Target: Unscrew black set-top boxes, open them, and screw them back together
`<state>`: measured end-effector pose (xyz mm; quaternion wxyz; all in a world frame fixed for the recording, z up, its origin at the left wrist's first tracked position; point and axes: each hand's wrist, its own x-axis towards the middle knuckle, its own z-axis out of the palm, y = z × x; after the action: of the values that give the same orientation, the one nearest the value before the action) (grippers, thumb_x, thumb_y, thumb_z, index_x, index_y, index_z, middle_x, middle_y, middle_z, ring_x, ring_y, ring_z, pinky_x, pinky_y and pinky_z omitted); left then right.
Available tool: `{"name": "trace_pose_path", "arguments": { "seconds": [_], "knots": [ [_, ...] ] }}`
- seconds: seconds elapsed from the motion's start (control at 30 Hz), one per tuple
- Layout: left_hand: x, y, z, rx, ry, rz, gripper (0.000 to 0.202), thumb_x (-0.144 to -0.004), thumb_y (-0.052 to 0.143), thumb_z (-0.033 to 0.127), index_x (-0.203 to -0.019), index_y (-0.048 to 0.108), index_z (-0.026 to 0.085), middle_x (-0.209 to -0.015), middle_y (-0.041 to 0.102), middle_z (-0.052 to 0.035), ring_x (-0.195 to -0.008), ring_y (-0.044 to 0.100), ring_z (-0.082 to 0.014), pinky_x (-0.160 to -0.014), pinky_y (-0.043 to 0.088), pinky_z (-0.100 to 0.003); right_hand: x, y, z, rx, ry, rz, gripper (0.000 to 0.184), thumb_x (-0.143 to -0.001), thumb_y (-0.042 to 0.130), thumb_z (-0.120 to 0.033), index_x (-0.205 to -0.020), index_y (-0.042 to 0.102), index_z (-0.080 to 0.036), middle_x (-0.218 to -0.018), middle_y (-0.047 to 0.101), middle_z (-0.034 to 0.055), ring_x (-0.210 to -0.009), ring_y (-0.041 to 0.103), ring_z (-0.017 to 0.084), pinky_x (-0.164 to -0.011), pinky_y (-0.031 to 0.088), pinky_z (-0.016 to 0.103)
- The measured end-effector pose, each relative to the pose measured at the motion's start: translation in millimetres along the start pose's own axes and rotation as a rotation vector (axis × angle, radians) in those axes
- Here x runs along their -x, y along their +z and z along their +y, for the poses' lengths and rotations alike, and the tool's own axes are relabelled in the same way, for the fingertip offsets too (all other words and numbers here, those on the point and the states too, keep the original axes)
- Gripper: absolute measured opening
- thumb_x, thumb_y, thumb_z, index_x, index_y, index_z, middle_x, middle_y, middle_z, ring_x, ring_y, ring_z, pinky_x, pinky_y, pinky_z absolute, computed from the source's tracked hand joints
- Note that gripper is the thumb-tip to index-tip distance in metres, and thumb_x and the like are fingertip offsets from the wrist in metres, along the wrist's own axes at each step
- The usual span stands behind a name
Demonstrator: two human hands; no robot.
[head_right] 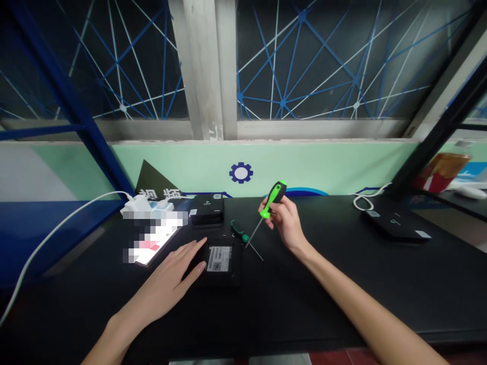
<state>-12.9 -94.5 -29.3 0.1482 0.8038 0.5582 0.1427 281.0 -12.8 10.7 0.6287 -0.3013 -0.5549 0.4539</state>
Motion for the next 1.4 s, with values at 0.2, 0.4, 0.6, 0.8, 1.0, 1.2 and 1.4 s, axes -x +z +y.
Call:
{"name": "trace_pose_path", "arguments": {
  "seconds": [0.2,0.4,0.6,0.8,1.0,1.2,1.4],
  "knots": [
    [-1,3.0,-2,-0.004,0.001,0.009,0.061,-0.101,0.032,0.058,-0.156,0.021,0.034,-0.158,0.035,-0.0018,-0.146,0.029,-0.0265,-0.117,0.029,-0.050,4,6,7,0.073,-0.150,0.050,0.008,-0.084,0.063,-0.026,-0.083,0.061,-0.019,-0.082,0.065,0.0036,-0.068,0.059,0.016,-0.058,0.047,0.030],
    [-1,3.9,-3,-0.014,0.044,0.054,0.059,-0.102,0.034,0.055,-0.156,0.023,0.033,-0.157,0.038,-0.0034,-0.144,0.034,-0.0277,-0.115,0.033,-0.049,4,3,-2,0.130,-0.245,0.194,0.009,-0.085,0.054,-0.027,-0.079,0.049,-0.023,-0.060,0.052,-0.0023,-0.051,0.049,0.014,-0.052,0.039,0.028],
    [-1,3.8,-4,-0.006,0.045,0.049,0.059,-0.102,0.034,0.055,-0.156,0.022,0.034,-0.157,0.038,-0.0036,-0.144,0.034,-0.0281,-0.115,0.032,-0.050,-1,-2,-12,0.727,0.201,-0.175,0.025,-0.084,0.059,-0.044,-0.078,0.055,-0.020,-0.058,0.046,-0.0034,-0.049,0.040,0.012,-0.047,0.028,0.027],
    [-1,3.3,-2,-0.015,0.040,0.054,0.060,-0.102,0.033,0.056,-0.156,0.023,0.033,-0.156,0.038,-0.0035,-0.144,0.034,-0.0283,-0.115,0.032,-0.050,8,8,16,1.209,0.213,-0.370,0.039,-0.084,0.060,-0.050,-0.061,0.050,-0.020,-0.058,0.052,-0.0001,-0.053,0.043,0.014,-0.051,0.027,0.027],
    [-2,1.2,0,-0.021,0.038,0.046,0.059,-0.102,0.033,0.056,-0.156,0.025,0.032,-0.156,0.039,-0.0049,-0.144,0.035,-0.0291,-0.114,0.033,-0.051,8,7,23,1.215,0.239,-0.435,0.039,-0.081,0.064,-0.047,-0.059,0.045,-0.020,-0.056,0.046,-0.0036,-0.052,0.040,0.011,-0.050,0.024,0.025],
    [-2,2.3,-1,-0.020,0.057,0.058,0.059,-0.102,0.033,0.055,-0.156,0.025,0.032,-0.156,0.039,-0.0056,-0.143,0.035,-0.0293,-0.113,0.034,-0.052,10,5,17,1.169,0.341,-0.515,0.033,-0.074,0.069,-0.040,-0.058,0.048,-0.020,-0.056,0.048,-0.0038,-0.053,0.043,0.011,-0.048,0.025,0.025],
    [-1,1.1,0,-0.015,0.027,0.024,0.060,-0.102,0.032,0.056,-0.156,0.023,0.032,-0.157,0.037,-0.0046,-0.144,0.033,-0.0287,-0.115,0.033,-0.052,8,6,15,1.250,0.308,-0.430,0.024,-0.070,0.073,-0.036,-0.065,0.057,-0.019,-0.062,0.060,0.0000,-0.054,0.052,0.014,-0.049,0.031,0.025]
  ]
}}
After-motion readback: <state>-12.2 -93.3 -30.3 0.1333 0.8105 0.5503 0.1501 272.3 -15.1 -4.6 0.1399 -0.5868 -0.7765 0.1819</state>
